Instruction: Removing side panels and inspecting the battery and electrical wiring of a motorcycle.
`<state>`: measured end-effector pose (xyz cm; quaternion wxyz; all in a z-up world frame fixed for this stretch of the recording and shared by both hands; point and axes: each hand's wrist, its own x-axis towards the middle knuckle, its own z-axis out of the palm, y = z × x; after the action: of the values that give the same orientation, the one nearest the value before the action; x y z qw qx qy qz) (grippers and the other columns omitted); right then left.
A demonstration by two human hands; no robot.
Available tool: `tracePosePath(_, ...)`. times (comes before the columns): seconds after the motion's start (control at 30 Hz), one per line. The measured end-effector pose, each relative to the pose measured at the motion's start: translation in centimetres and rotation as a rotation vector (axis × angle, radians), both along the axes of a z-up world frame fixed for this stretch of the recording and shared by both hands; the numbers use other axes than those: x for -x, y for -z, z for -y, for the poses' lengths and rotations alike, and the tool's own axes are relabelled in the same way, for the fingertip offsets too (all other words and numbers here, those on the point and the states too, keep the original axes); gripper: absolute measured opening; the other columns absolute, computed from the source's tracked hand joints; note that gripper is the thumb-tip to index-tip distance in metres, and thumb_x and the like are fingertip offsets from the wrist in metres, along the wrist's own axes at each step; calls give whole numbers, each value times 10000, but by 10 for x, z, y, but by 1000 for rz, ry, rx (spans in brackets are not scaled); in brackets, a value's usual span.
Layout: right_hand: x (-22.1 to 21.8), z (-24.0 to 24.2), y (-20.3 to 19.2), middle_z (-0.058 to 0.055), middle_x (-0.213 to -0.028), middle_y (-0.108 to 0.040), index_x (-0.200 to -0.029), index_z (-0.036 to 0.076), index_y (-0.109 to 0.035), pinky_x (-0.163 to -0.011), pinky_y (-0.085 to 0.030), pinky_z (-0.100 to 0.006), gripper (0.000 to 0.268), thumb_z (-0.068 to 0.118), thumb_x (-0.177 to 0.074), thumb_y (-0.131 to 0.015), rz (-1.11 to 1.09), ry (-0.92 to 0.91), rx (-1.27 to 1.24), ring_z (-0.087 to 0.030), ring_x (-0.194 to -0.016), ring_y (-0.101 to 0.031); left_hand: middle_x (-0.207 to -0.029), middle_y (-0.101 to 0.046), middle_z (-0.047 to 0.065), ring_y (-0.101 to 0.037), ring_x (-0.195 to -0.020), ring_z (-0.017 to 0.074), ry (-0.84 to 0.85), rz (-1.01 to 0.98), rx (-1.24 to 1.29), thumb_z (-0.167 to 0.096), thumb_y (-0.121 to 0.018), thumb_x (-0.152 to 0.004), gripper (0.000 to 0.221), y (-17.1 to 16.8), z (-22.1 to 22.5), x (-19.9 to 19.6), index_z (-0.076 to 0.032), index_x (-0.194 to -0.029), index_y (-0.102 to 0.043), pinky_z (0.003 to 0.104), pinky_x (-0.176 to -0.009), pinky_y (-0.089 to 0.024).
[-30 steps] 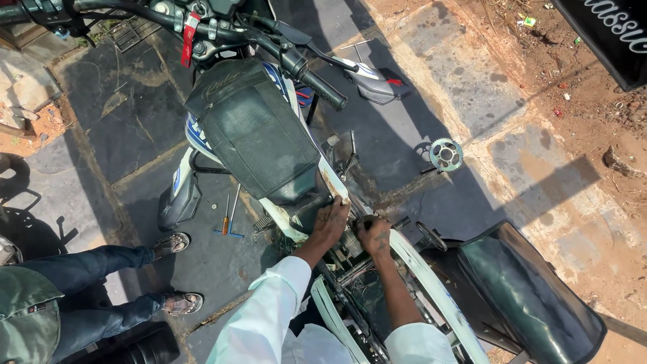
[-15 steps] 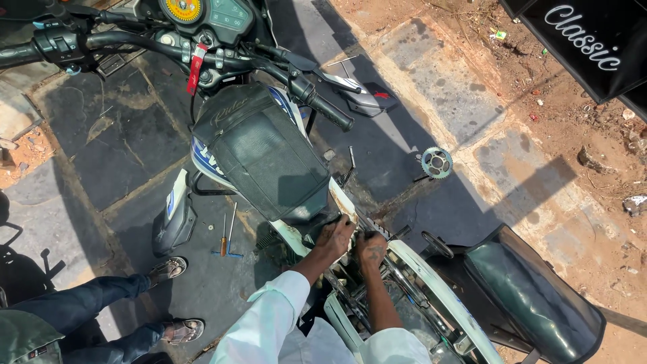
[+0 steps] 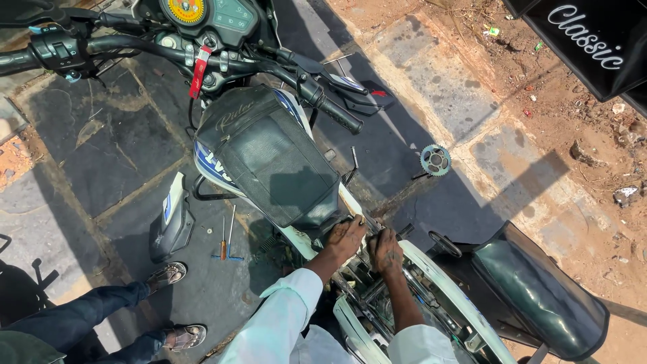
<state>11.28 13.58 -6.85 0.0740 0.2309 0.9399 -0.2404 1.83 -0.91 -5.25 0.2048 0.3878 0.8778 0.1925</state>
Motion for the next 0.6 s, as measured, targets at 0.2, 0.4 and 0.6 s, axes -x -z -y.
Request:
tracePosePath(0.2,-6,5,-5,-234,-1176,-578,-1146,20,-500,-848,-513,-549,399,353,-948,-597,10,27,-27,-449,-1081,-610,-1429,-503,203,-665,-1029,373,15,20,15,-59,-532,-924,396,-5,5,6,-52,-1312,-610,476,-893,-538)
tracePosePath(0.4,-3,13,-13,-226,-1173,-640,-1119,13,-594,-844,-517,-521,428,363,-885,-669,-22,194,-23,-421,-1082,-630,-1497,-463,222,-666,-1034,392,4,84,32,-35,-494,-919,468,15,5,6,-52,-1381,-571,474,-875,-552)
tracePosePath(0.6,19,4,-47,-193,-978,-761,-1029,28,-748,-843,-575,-446,417,337,-752,-785,-17,348,174,-356,-916,-740,-1498,-463,226,-638,-1083,413,14,118,26,-43,-459,-915,489,-6,5,17,-52,-1393,-561,491,-933,-522)
